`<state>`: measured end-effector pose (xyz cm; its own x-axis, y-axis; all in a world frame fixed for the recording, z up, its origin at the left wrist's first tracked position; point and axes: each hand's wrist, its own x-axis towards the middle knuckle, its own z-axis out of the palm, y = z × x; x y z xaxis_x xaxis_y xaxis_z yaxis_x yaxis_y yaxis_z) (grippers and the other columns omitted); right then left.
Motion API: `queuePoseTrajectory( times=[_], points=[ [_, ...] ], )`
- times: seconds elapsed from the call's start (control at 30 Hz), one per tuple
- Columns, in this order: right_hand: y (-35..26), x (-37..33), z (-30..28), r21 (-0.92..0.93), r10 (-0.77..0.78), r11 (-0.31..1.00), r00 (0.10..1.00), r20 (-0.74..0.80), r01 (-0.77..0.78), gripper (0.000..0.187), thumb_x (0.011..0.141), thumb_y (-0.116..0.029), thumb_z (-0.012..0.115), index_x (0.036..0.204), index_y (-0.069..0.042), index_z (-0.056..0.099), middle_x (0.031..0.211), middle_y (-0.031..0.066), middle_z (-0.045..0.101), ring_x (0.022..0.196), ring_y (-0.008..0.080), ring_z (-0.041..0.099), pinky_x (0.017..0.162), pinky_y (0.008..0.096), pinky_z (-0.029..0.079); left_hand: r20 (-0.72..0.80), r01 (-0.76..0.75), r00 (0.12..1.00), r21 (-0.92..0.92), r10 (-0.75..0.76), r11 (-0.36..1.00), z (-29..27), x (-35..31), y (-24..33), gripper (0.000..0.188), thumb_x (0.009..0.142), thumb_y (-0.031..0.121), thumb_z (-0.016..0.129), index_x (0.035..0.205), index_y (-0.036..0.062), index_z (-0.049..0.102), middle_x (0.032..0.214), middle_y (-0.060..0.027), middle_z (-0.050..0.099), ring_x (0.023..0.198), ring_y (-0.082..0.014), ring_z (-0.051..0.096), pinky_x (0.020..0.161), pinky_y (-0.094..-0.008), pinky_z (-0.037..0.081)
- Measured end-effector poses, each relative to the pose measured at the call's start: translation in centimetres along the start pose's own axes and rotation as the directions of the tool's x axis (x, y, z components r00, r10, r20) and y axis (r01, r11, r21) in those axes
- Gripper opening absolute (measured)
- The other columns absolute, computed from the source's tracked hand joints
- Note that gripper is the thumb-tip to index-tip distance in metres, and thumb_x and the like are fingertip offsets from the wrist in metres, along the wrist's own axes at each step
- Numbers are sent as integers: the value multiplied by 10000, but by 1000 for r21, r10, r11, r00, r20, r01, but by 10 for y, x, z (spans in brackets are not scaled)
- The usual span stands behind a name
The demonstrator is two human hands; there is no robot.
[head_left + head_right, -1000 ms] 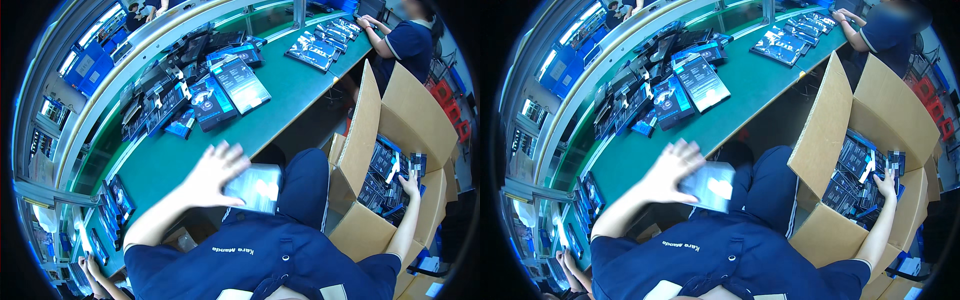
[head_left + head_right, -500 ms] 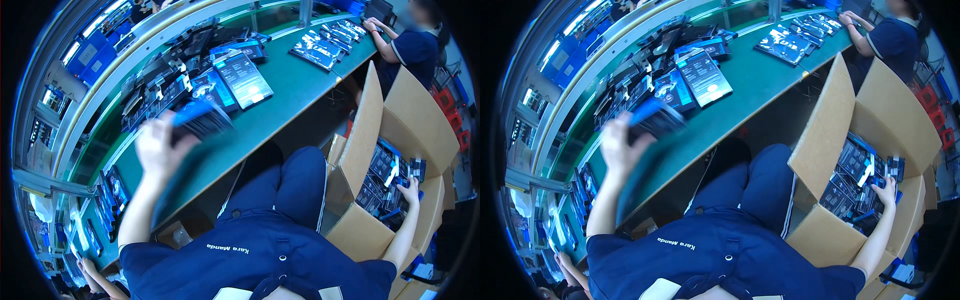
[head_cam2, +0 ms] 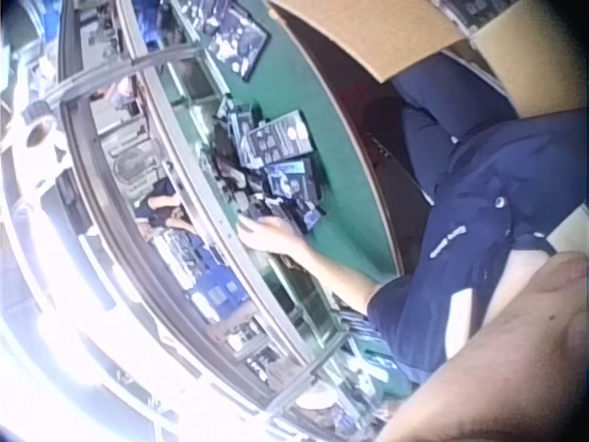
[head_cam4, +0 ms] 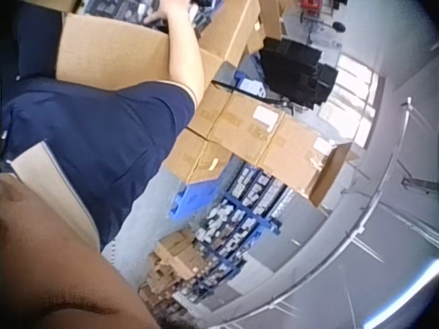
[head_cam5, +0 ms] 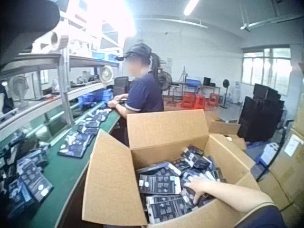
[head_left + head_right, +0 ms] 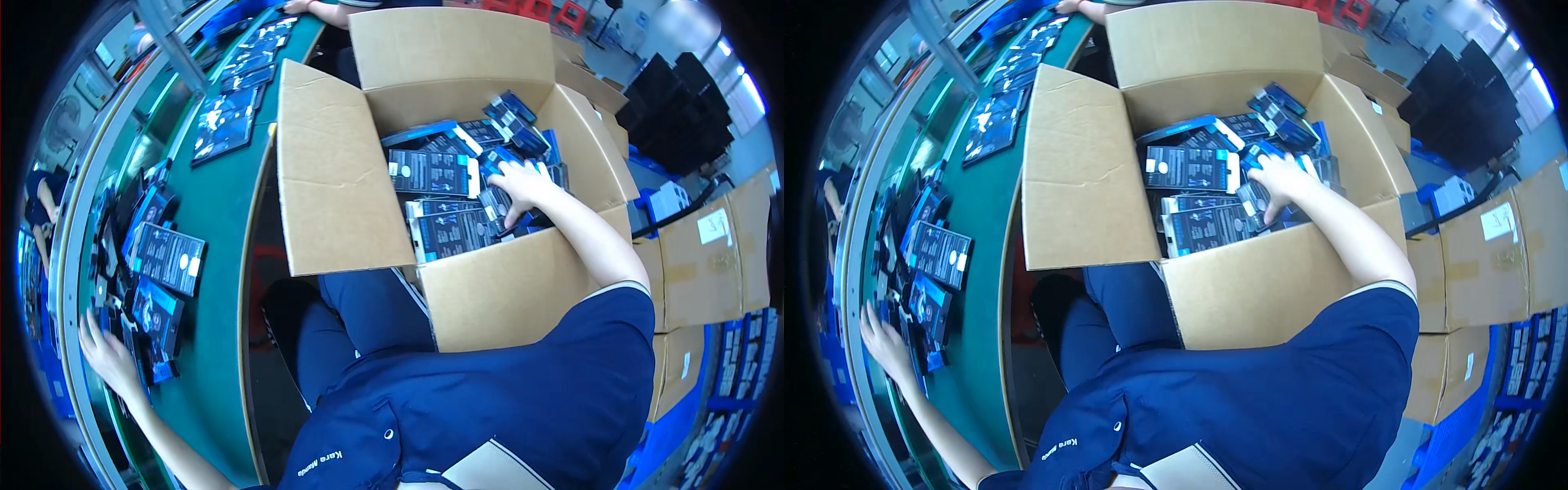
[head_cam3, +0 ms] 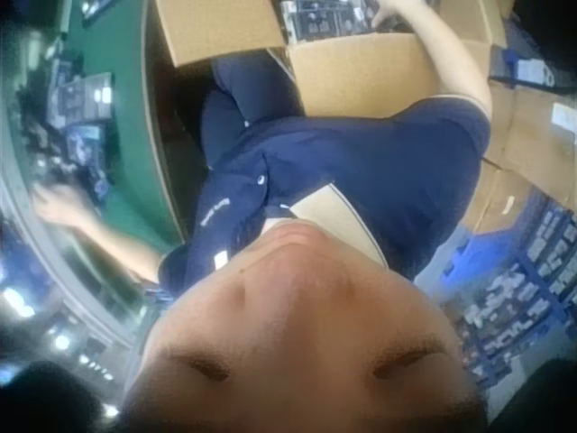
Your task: Placing electronic components in retail packaging and then into bulk shipping boxes at an assembly line.
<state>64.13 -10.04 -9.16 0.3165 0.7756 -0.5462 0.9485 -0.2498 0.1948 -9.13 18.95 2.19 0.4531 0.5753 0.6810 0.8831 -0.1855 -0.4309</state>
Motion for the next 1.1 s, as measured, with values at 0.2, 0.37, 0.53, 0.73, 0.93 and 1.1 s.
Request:
queuePoseTrajectory(
  times=[0.2,0.37,0.53,0.73,0.93,1.1],
  points=[
    [90,-12,12,390,71,921,982,-177,4,666,637,-413,849,1126,-2,660,1114,221,674,1047,343,644,920,396,481,-372,-544,830,-702,415,460,-202,122,292,428,833,-50,632,1247,61,631,1264,-152,601,1259,-327,523,1061,-447,407],
    [111,-49,-55,580,-115,787,975,-193,207,383,707,-17,764,1076,-49,665,976,68,706,917,200,657,845,318,515,391,-563,21,-756,920,334,-269,175,478,419,914,398,589,1079,36,721,1109,-168,686,1017,-344,653,867,-440,521],
    [82,-80,-54,210,143,970,987,-72,-125,412,637,-81,794,1029,-104,672,951,63,691,905,288,648,811,409,509,424,-510,-114,-801,898,314,-179,115,616,646,717,588,769,1235,211,678,1251,-54,660,1129,-290,636,972,-470,476],
    [92,-121,-67,118,55,993,861,-506,6,357,624,-96,792,975,-114,727,1041,92,698,1061,277,637,889,410,511,324,-437,268,-798,907,414,-132,54,602,1147,552,632,847,1433,47,402,1291,-184,538,1247,-355,509,974,-461,482],
    [95,-25,24,113,-153,980,983,-105,164,890,501,-121,920,1290,-11,523,1207,152,643,1120,320,615,956,392,504,447,-305,128,-832,885,464,-115,63,614,1171,501,515,914,1420,19,387,1340,-159,553,1215,-329,559,980,-415,487],
    [116,-14,44,484,-111,873,992,58,69,993,481,-130,937,1351,-31,468,1323,172,571,1183,301,574,1007,353,464,302,-190,83,-931,950,312,-105,87,619,675,570,407,880,1089,16,700,1341,-187,567,1175,-333,592,968,-408,498]
  ],
)
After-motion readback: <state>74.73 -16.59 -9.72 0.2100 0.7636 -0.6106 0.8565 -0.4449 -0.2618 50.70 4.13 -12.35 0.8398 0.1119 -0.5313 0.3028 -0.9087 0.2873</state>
